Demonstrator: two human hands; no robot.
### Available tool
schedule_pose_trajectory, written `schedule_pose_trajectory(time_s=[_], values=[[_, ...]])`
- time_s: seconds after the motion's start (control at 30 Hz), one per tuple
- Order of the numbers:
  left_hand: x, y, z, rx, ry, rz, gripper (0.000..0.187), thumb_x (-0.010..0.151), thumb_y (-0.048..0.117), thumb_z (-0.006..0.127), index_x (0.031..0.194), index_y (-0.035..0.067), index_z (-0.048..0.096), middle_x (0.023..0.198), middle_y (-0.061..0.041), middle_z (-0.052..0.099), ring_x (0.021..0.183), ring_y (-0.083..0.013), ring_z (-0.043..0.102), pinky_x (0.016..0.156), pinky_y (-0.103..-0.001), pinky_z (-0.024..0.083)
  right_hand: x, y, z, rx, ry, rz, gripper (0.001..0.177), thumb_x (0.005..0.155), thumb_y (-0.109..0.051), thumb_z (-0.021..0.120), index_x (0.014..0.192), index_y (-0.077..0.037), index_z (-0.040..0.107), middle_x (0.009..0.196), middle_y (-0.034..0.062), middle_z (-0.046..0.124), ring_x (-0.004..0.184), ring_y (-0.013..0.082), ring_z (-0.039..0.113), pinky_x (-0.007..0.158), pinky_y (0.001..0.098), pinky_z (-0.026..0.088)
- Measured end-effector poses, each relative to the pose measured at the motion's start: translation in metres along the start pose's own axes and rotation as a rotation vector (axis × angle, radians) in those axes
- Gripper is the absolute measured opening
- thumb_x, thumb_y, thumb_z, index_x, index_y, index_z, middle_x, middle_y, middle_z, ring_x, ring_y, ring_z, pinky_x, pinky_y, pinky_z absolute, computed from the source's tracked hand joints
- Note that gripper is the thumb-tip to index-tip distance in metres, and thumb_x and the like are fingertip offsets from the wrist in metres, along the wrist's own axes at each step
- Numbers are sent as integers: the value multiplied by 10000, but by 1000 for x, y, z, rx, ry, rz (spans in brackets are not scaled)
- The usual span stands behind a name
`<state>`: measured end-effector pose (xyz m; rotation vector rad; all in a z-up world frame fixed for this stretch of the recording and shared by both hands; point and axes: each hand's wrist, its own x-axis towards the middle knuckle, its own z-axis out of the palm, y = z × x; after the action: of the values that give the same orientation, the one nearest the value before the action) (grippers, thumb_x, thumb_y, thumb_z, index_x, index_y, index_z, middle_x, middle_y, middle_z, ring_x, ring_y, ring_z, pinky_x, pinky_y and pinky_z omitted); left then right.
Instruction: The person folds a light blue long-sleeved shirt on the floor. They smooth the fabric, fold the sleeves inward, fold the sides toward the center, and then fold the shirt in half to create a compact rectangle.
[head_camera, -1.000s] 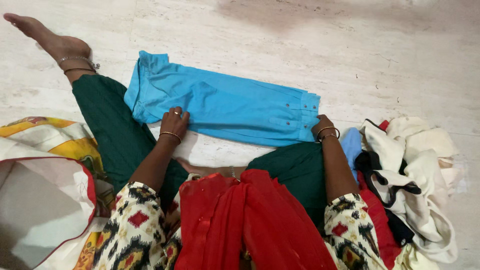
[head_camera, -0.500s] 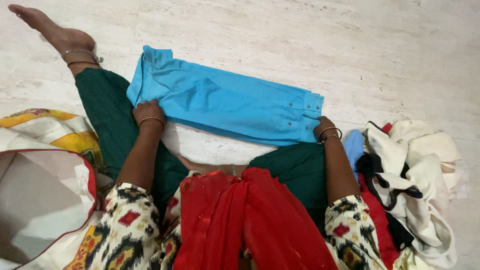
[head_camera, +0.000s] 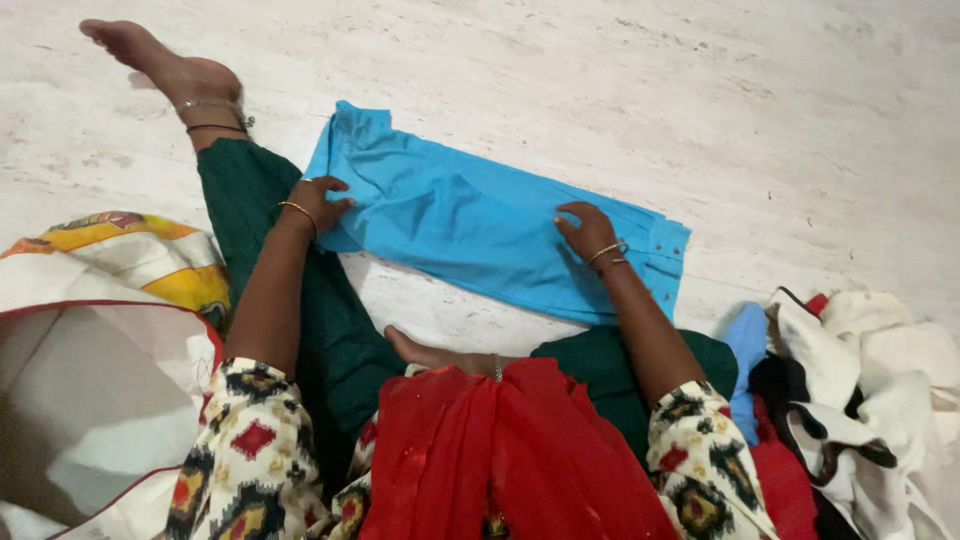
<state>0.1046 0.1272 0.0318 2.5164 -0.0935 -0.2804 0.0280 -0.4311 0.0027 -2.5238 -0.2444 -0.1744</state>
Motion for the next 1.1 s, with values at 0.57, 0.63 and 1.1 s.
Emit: schedule_pose_trajectory(time_s=[0.57, 0.63, 1.1], values=[[33, -9, 11, 291, -304, -274, 248, 951, 242, 668, 1162, 149, 759, 1216, -168, 717, 1100, -382, 690, 952, -494, 541, 165, -120, 152, -179, -245, -35, 171, 887, -252, 755, 1048, -196, 771, 913, 86, 750, 943, 309, 685, 861, 468, 548], [32, 8, 5, 301, -268, -293, 245, 965, 257, 652, 1157, 137, 746, 1206, -173, 707, 1093, -394, 679, 939, -511, 530, 162, -126, 148, -109, -168, -27, 170, 862, -242, 750, 1017, -175, 774, 953, 72, 774, 966, 306, 680, 865, 462, 546], [-14, 76, 135, 372, -87, 285, 708, 988, 344, 500, 1579, 42, 255, 1672, -196, 201, 1540, -385, 155, 1203, -542, 176, 38, -182, 184, -90, -114, -116, 703, 1018, -365, 550, 1576, 4, 333, 1654, 261, 254, 1538, 455, 198, 1222, 604, 157]])
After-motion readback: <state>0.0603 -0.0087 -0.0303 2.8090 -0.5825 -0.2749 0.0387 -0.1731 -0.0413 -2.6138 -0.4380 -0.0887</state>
